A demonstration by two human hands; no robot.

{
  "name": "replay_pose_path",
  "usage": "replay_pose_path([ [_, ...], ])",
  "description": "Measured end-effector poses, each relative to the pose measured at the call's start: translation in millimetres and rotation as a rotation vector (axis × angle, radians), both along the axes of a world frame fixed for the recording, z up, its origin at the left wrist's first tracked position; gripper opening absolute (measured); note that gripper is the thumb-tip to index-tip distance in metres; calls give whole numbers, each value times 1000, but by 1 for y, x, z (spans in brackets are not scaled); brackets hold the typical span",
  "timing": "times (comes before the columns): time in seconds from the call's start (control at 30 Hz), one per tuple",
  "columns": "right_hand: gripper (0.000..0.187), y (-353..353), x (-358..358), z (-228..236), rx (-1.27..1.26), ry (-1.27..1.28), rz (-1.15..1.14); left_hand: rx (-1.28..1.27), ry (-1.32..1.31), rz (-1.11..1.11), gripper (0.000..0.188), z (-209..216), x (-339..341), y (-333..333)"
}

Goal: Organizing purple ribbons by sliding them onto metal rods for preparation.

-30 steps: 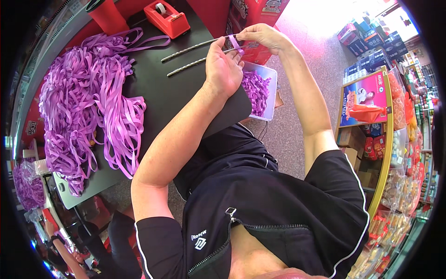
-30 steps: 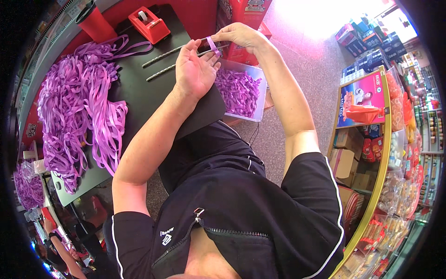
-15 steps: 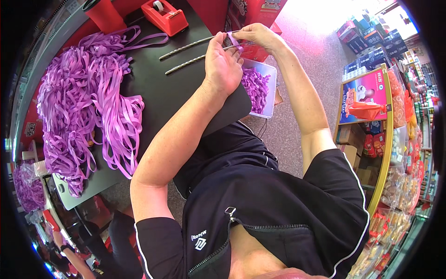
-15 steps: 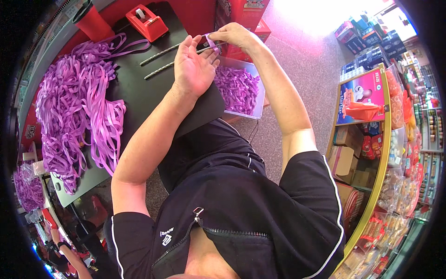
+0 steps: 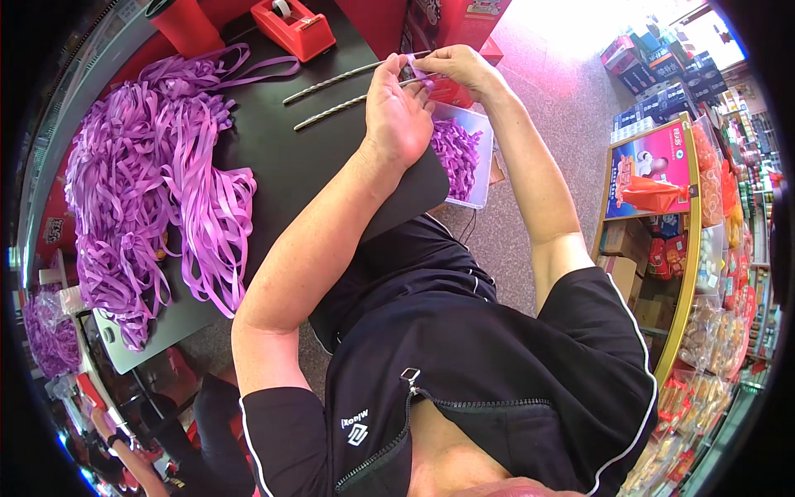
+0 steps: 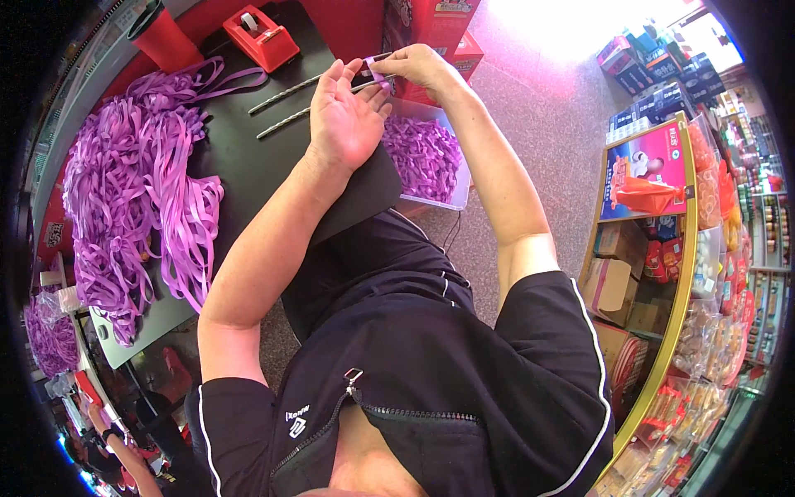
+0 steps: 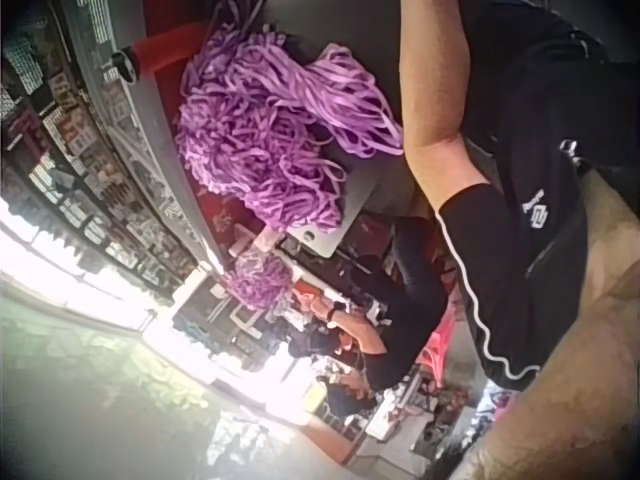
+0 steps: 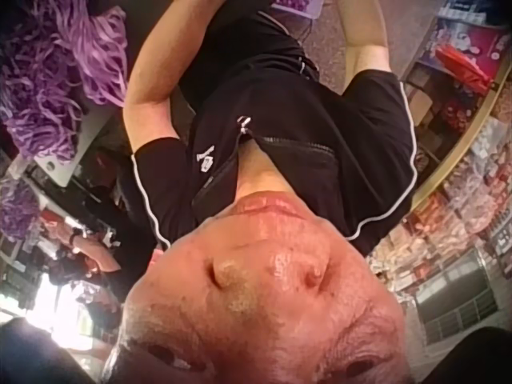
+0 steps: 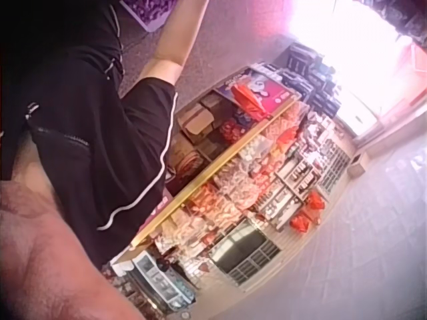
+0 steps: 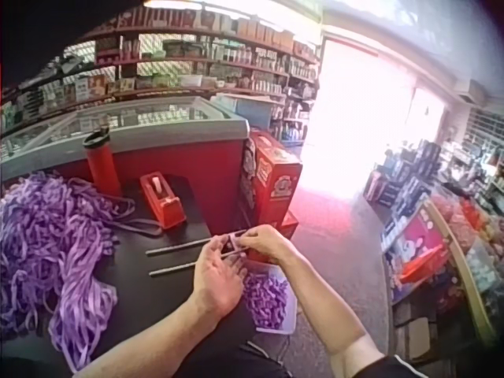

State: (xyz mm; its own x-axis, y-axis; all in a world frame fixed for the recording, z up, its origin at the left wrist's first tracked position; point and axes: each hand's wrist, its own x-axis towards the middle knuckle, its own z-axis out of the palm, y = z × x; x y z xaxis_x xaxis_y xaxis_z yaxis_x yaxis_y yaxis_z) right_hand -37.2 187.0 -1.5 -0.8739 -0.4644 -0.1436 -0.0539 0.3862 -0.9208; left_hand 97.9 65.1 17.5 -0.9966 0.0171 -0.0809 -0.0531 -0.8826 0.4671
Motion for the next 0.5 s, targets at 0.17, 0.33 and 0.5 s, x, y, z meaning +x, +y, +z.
replay_pose_path([
  [0.17, 39, -2, 7, 3, 48, 66, -16, 2, 0, -6, 59, -2, 0, -1],
  [0.33, 40, -4, 14, 9, 222, 228, -38, 14, 5, -18, 58, 0, 1, 0],
  [0.5, 34, -6, 11, -1, 179, 142, -25, 23, 11, -19, 56, -2, -1, 0],
])
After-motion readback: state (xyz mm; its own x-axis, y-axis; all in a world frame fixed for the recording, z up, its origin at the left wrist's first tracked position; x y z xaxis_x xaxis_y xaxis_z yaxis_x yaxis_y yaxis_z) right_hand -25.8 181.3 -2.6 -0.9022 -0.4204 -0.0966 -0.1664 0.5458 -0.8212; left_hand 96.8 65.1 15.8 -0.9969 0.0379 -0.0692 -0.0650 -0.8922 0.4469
